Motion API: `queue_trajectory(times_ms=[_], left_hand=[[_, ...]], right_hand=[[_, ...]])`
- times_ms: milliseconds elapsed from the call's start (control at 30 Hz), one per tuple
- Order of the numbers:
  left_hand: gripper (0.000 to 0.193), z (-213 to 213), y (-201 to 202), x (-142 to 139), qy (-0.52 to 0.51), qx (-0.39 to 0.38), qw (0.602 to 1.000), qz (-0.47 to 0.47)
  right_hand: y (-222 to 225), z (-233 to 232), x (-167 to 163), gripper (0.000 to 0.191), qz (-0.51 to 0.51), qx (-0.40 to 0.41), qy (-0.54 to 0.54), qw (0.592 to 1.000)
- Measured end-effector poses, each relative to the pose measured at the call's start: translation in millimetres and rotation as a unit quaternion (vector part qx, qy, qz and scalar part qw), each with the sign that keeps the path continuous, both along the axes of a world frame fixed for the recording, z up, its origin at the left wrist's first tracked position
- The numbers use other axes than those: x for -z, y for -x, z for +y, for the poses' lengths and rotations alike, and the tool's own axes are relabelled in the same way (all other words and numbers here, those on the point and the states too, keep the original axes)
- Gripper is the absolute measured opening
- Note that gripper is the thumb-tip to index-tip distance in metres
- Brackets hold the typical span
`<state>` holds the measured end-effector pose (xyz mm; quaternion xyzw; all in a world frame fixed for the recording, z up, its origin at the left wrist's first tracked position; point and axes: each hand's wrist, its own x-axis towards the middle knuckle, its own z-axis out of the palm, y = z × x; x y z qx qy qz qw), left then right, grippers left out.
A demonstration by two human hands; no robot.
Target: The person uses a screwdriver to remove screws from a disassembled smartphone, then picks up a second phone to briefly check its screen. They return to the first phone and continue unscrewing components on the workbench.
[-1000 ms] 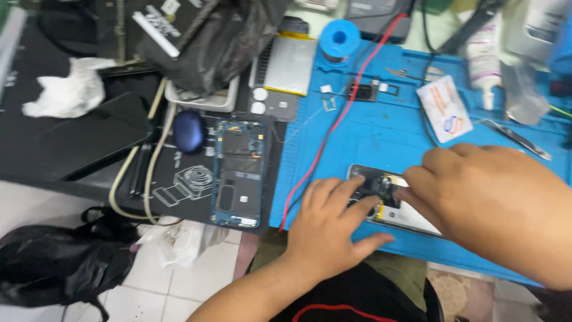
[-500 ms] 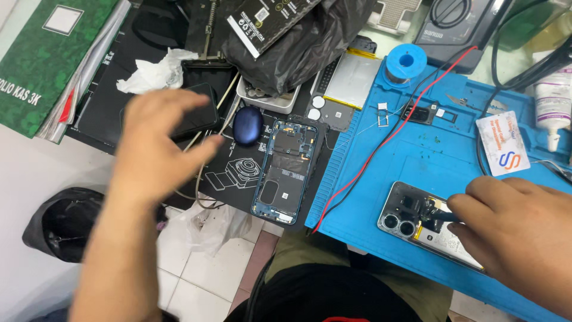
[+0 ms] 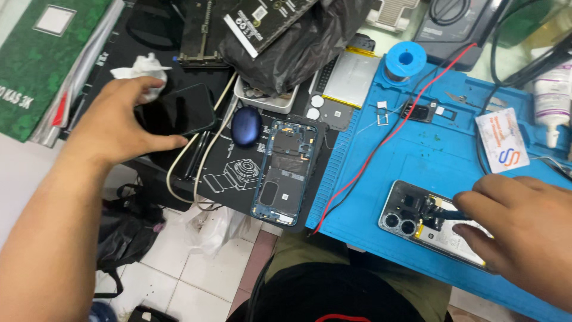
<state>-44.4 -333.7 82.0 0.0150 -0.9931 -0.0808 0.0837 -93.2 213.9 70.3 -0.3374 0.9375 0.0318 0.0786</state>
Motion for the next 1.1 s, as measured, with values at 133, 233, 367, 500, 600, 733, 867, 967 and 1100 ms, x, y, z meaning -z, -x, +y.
queue_trajectory(times_ms=[133,233,367,500,600,733,867,967,1100], left_hand=[[0.116,-3.7,-6.9,2.8,0.063,-0.034,0.997,-0.033],[0.124,-9.7,-1.1,12.8,0.059,-0.057,0.995,-0.061],[0.121,-21.1,7.6,21.3,0.007,0.017,0.999,-0.038],[0.123,-21.0,21.6,18.1,0.003,-0.007,0.995,-0.101],[0.128,-18.5,29.2,15.4,-0.013,-0.042,0.991,-0.129],[0.127,-11.6,27.3,-6.1,-0.004,-0.091,0.979,-0.183],[0.13,-9.2,18.1,-25.3,-0.007,-0.105,0.971,-0.214],[0.13,-12.1,11.3,-32.2,-0.05,-0.138,0.963,-0.225],[0.126,-14.8,2.6,-32.6,-0.069,-0.153,0.966,-0.196]], right_hand=[[0.6,-11.4,-25.5,0.028,-0.018,-0.003,-0.147,0.989],[-0.1,-21.1,-43.2,0.029,-0.035,-0.009,-0.192,0.981],[-4.6,-37.5,-56.1,0.028,-0.049,-0.017,-0.178,0.983],[-3.5,-41.1,-58.5,0.034,-0.062,-0.012,-0.139,0.988],[-2.3,-31.9,-53.2,0.031,-0.058,-0.023,-0.116,0.991],[-4.0,-15.0,-28.4,0.036,-0.047,0.023,-0.095,0.994],[4.0,12.0,15.2,0.048,0.01,0.017,0.0,1.0],[21.0,46.6,54.3,0.04,-0.024,0.019,0.071,0.997],[33.3,93.5,104.2,0.03,-0.052,0.121,0.047,0.99]])
